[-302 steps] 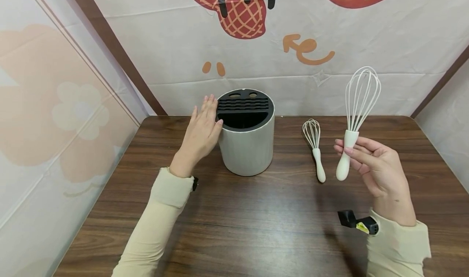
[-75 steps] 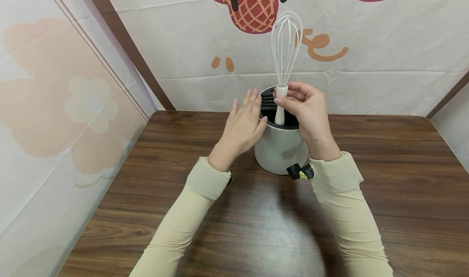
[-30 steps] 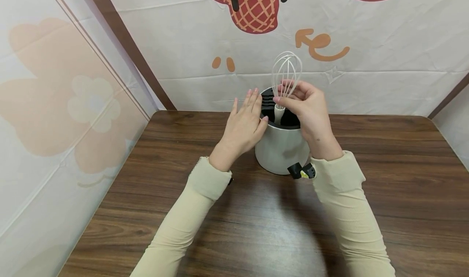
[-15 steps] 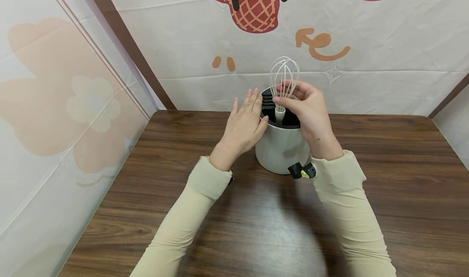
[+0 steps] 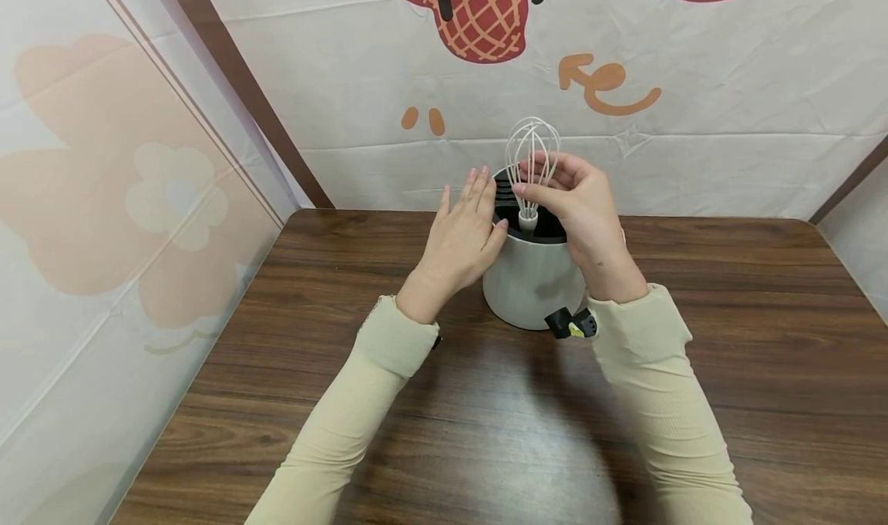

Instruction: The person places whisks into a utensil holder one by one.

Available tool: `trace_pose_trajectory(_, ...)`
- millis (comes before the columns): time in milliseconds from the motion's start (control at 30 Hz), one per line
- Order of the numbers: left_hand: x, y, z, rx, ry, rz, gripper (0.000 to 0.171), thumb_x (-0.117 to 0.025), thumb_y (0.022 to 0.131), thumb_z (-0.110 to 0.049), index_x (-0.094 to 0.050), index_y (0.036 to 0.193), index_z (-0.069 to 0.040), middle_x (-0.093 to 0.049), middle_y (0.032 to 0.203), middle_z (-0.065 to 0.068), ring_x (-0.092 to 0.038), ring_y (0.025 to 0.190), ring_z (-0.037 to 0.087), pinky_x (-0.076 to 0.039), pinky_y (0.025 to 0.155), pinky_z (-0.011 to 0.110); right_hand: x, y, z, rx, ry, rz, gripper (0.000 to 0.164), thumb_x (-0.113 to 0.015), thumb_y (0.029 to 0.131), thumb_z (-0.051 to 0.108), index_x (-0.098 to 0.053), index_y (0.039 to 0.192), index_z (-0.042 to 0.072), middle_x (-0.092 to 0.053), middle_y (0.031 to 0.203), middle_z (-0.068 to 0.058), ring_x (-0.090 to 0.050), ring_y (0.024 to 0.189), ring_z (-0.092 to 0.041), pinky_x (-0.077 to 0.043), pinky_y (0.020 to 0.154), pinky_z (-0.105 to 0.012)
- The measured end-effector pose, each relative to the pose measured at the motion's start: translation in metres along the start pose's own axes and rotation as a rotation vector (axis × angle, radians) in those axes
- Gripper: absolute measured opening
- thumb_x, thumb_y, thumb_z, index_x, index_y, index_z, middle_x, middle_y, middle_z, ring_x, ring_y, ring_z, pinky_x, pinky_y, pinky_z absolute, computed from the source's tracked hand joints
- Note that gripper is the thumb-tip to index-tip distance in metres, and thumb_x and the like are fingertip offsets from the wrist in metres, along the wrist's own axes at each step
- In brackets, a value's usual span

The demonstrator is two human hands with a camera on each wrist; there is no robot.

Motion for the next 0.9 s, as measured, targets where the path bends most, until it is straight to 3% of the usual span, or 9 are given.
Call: trace_pose_trajectory(900,0.0006,-0.0003,0.0000,0.000,-0.001,-0.006,0.063,-0.028,0.099,-0.041,-0.022,0.150,-0.003,-0.011,0.157,0.008,-0.002,0.144,0.017,-0.002,0.114,0.047,-0.0062,-0.0006,0.0007,0.007,0.014,0.021,0.025,-0.066,0.077,-0.015,-0.063,0.101,-0.006,-0.069,0.088,-0.009,-0.066,0.087,-0.015,-0.051,0.077,-0.020)
Point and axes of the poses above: each hand's wrist, its own y-axis towards the middle knuckle, its own x-axis out of the back of the hand, z = x × y, the point moved 9 cm from there along y, towards the middle knuckle
